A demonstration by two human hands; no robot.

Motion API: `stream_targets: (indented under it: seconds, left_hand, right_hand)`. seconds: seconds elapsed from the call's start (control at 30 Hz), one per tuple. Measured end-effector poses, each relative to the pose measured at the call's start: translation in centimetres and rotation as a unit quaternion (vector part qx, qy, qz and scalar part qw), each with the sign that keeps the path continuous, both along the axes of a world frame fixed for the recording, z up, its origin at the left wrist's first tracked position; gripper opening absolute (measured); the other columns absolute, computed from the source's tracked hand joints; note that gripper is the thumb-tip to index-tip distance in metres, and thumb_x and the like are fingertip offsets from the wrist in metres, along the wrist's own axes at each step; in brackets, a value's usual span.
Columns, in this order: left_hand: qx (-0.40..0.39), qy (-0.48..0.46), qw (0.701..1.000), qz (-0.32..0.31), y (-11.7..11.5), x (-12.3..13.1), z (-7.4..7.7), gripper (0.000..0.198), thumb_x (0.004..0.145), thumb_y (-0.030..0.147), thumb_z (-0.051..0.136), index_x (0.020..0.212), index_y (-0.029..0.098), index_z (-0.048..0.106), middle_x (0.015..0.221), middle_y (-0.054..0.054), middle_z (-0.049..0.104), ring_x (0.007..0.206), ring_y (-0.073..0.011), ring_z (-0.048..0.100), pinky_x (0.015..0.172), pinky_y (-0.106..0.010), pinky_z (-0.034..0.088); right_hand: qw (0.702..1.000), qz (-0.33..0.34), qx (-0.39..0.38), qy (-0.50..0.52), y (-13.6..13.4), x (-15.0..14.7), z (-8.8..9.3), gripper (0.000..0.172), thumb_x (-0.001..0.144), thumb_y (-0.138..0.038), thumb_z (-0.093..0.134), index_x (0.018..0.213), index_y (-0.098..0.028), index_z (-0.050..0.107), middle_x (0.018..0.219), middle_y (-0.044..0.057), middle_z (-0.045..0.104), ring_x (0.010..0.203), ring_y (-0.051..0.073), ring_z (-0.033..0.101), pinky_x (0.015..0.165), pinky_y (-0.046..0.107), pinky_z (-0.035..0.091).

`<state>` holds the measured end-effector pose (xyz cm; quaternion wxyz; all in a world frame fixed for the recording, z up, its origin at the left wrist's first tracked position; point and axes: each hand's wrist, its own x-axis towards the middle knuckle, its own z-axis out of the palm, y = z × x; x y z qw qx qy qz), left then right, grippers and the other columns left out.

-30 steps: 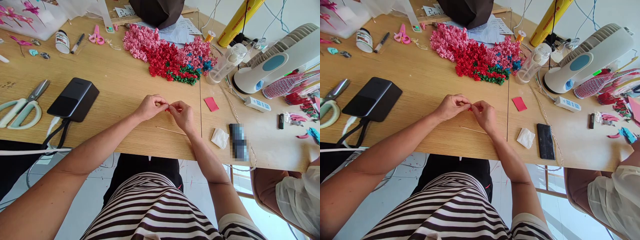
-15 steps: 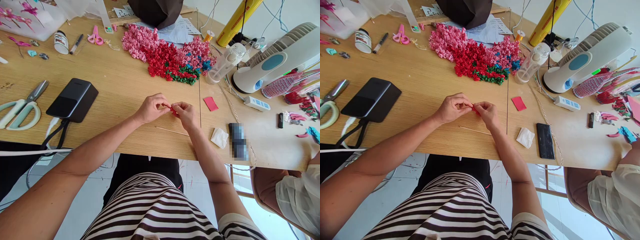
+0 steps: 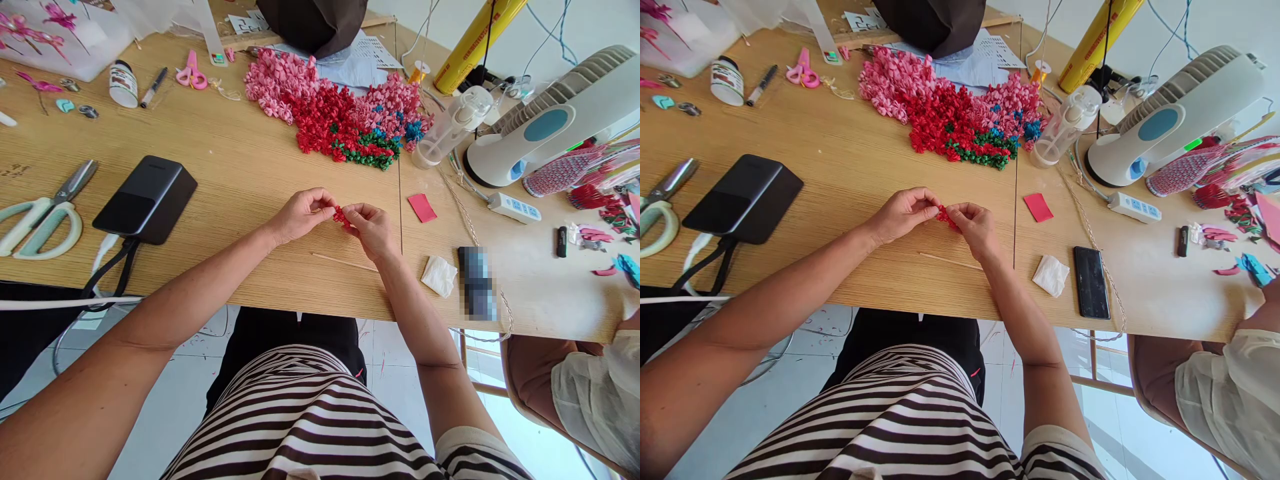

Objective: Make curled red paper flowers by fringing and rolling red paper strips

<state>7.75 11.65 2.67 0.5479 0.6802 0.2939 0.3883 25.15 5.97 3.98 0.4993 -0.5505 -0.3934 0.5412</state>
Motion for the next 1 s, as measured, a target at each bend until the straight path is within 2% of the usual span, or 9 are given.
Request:
stream_targets:
  seconds: [0.07,0.17,0.27,0.4,0.5,0.7,0.83,1.0]
  left_hand:
    - [0.017,-0.005,0.999,0.028,0.0,0.0,0.0,0.02,0.081,0.034,0.07,0.086,0.016,0.066,0.081,-0.002,0.067,0.073,-0.0122,0.06,0.073,-0.026,0.05]
    - [0.107,0.004,0.992,0.072,-0.2,0.1,-0.1,0.017,0.083,0.033,0.07,0.084,0.017,0.068,0.084,-0.003,0.068,0.076,-0.013,0.061,0.068,-0.025,0.048]
    - [0.209,0.029,0.975,0.069,-0.5,0.2,-0.3,0.012,0.084,0.03,0.072,0.084,0.018,0.072,0.085,-0.003,0.069,0.073,-0.0124,0.059,0.063,-0.025,0.045]
    - [0.262,0.064,0.96,0.073,-0.5,0.3,-0.7,0.007,0.085,0.025,0.071,0.085,0.018,0.073,0.085,-0.003,0.068,0.07,-0.0117,0.056,0.063,-0.025,0.044]
    - [0.252,0.072,0.962,0.073,-0.5,0.3,-0.8,0.007,0.086,0.023,0.066,0.083,0.017,0.071,0.084,-0.003,0.068,0.072,-0.0121,0.058,0.064,-0.025,0.045]
    - [0.141,0.075,0.985,0.07,-0.4,0.4,-0.7,0.007,0.083,0.022,0.059,0.081,0.017,0.064,0.084,-0.002,0.067,0.073,-0.0122,0.06,0.063,-0.023,0.047]
    - [0.091,0.066,0.991,0.073,-0.4,0.4,-0.2,0.012,0.082,0.027,0.062,0.081,0.016,0.065,0.083,-0.003,0.07,0.071,-0.0123,0.06,0.065,-0.024,0.048]
    - [0.065,0.04,0.993,0.085,-0.3,0.2,0.2,0.025,0.083,0.039,0.068,0.087,0.015,0.074,0.088,-0.006,0.075,0.082,-0.0156,0.066,0.074,-0.026,0.051]
  right_hand:
    - [1.0,-0.005,0.01,-0.025,0.0,0.0,-0.1,0.038,0.063,-0.051,0.09,0.073,-0.02,0.07,0.069,-0.001,0.068,0.062,0.007,0.054,0.059,0.022,0.046]
    - [0.998,-0.02,0.012,-0.055,0.1,0.0,-0.3,0.035,0.068,-0.049,0.087,0.073,-0.02,0.07,0.068,-0.001,0.068,0.061,0.008,0.054,0.058,0.022,0.045]
    - [0.998,-0.029,0.005,-0.053,0.2,-0.1,-0.5,0.033,0.068,-0.047,0.087,0.072,-0.019,0.07,0.065,-0.002,0.065,0.059,0.007,0.053,0.057,0.022,0.044]
    - [0.998,-0.028,-0.006,-0.048,0.2,-0.2,-0.5,0.035,0.066,-0.049,0.087,0.072,-0.019,0.07,0.064,-0.003,0.064,0.059,0.007,0.052,0.057,0.022,0.043]
    - [0.999,-0.022,-0.013,-0.038,0.1,-0.2,-0.4,0.039,0.062,-0.051,0.089,0.071,-0.019,0.069,0.065,-0.002,0.065,0.061,0.007,0.053,0.058,0.022,0.043]
    - [0.999,-0.013,-0.013,-0.027,0.0,-0.2,-0.1,0.045,0.059,-0.057,0.091,0.072,-0.019,0.069,0.067,-0.002,0.066,0.061,0.008,0.053,0.059,0.023,0.046]
    - [0.999,-0.004,0.005,-0.041,0.0,-0.1,-0.3,0.046,0.062,-0.059,0.089,0.073,-0.02,0.07,0.069,-0.001,0.067,0.062,0.008,0.054,0.06,0.023,0.046]
    - [0.992,0.003,0.049,-0.114,0.1,0.0,-0.8,0.044,0.071,-0.062,0.081,0.077,-0.019,0.07,0.07,0.0,0.068,0.061,0.009,0.053,0.059,0.024,0.044]
